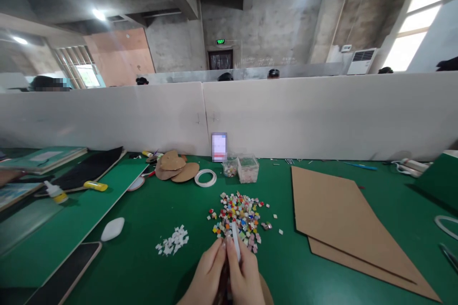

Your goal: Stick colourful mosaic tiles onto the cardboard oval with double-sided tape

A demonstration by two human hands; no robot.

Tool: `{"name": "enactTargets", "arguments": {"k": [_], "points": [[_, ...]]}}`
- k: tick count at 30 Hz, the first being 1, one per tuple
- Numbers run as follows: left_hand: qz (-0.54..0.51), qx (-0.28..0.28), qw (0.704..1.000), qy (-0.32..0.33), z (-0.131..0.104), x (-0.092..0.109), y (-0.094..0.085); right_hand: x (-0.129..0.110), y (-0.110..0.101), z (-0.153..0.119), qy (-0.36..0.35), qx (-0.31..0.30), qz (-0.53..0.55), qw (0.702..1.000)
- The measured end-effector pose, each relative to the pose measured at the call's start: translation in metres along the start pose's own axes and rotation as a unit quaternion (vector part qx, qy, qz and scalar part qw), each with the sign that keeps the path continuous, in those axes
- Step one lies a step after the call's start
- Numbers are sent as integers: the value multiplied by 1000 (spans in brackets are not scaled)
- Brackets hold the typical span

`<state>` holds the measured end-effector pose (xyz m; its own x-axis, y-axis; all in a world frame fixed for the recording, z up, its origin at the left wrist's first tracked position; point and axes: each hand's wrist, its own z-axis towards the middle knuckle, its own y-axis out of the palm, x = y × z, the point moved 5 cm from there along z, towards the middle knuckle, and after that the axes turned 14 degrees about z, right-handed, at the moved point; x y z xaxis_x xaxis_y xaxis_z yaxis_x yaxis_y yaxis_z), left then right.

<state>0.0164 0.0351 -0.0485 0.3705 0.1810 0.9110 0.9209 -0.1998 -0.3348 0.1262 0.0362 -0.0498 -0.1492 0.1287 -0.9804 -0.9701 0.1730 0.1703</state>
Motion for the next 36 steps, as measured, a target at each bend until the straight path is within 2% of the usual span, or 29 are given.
{"name": "enactTargets", "arguments": {"k": [2, 6, 10, 18, 25, 29, 32, 36], "points": [[19, 6, 1000, -2, -1, 4, -1, 1, 1, 0, -6, -7, 2, 1000], [67, 0, 996, 51, -5, 20, -2, 2, 4, -1, -12, -30, 0, 999], [100, 10, 993, 65, -7, 28, -3, 1, 4, -3, -6, -36, -10, 999], [83, 9, 995, 59, -9, 24, -3, -1, 3, -3, -4, -26, -2, 1000], [78, -6, 996, 53, -10, 26, -1, 12, -6, -7, 25, 43, 7, 999], [60, 14, 996, 61, -7, 24, -2, 11, -4, -7, 25, 26, 7, 999], [100, 19, 993, 61, -7, 22, -2, 13, -3, -8, 18, 13, 8, 1000], [138, 29, 987, 70, -8, 21, -4, 23, -7, -13, 12, 32, 1, 999]]}}
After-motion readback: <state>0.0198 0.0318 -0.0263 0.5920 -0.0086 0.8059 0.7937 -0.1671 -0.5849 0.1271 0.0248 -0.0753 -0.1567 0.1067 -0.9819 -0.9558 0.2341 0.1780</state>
